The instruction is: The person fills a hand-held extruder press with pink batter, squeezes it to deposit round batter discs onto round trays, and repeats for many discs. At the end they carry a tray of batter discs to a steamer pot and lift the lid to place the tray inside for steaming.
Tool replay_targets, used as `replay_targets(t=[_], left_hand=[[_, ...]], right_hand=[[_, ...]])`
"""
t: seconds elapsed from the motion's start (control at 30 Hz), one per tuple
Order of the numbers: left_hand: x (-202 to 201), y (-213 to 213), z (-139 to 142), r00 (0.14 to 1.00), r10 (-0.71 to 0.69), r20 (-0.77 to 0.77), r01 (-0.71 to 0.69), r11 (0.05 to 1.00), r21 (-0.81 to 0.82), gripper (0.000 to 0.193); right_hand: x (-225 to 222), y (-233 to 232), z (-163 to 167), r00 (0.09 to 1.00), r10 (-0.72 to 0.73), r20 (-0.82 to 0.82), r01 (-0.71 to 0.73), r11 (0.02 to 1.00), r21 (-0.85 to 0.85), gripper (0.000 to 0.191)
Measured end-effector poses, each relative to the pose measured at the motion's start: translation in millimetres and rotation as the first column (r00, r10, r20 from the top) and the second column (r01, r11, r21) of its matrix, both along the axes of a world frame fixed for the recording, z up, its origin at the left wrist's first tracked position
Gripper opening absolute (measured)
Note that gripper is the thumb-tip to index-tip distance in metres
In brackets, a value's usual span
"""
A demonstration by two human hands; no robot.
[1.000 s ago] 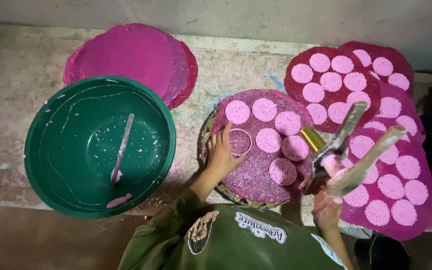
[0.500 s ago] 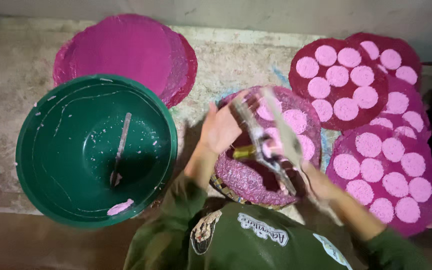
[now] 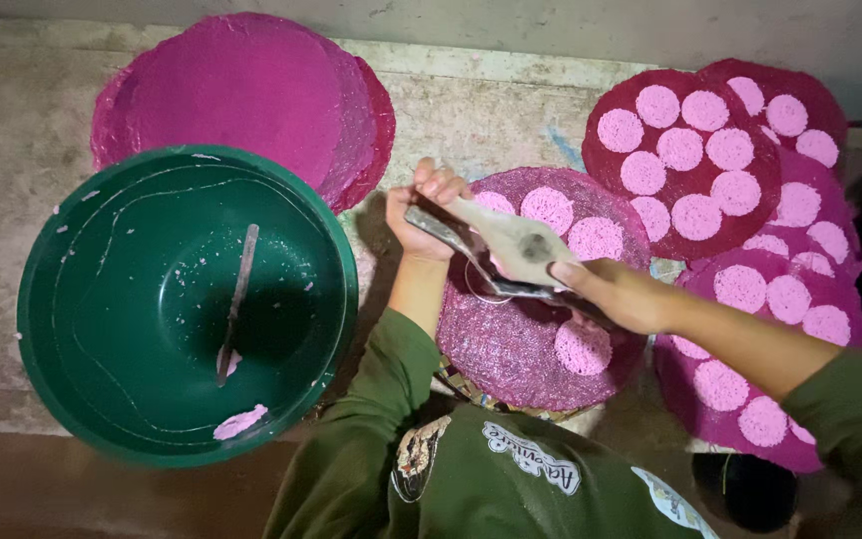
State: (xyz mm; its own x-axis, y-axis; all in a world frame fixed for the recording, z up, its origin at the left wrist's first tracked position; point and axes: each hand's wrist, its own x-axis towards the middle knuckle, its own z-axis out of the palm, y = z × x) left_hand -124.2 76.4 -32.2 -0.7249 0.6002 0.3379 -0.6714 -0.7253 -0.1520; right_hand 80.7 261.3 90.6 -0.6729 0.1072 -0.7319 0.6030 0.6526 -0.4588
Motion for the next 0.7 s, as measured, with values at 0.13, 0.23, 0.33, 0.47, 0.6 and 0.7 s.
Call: replay_targets(t=[0.13, 0.23, 0.33, 0.47, 0.6, 0.7], left_hand=[[-7.1, -9.2, -3.2, 0.999, -0.005, -0.043, 0.008, 0.998, 0.068, 0.015], [1.2, -3.7, -8.3, 1.000, 0.012, 0.019, -0.013, 0.997, 0.074, 0.016], [12.2, 9.6, -12.9, 0.994, -0.017, 0.108, 0.006, 0.996, 0.094, 0.018], [10.9, 26.9, -6.6, 0.997, -0.033, 0.074, 0.028, 0.997, 0.072, 0.019], [-6.3, 30.8, 7.7, 0.999, -0.017, -0.035, 0.019, 0.998, 0.056, 0.022], [-20.2, 20.0, 14.3, 0.992, -0.007, -0.122, 0.012, 0.999, 0.036, 0.016]], right_hand=[[-8.8, -14.5, 7.7, 0.998, 0.020, -0.054, -0.018, 0.999, 0.037, 0.092], [-10.0, -20.9, 12.2, 0.999, -0.038, -0.033, 0.037, 0.999, -0.016, 0.087], [-9.6, -23.3, 15.5, 0.996, -0.092, 0.007, 0.092, 0.996, -0.009, 0.081], [-10.0, -23.8, 16.7, 0.995, -0.039, -0.089, 0.050, 0.992, 0.116, 0.081], [-12.6, -25.0, 12.9, 0.986, -0.113, -0.126, 0.133, 0.978, 0.159, 0.069], [-15.3, -27.1, 7.6, 0.952, 0.034, -0.304, 0.039, 0.972, 0.232, 0.063]])
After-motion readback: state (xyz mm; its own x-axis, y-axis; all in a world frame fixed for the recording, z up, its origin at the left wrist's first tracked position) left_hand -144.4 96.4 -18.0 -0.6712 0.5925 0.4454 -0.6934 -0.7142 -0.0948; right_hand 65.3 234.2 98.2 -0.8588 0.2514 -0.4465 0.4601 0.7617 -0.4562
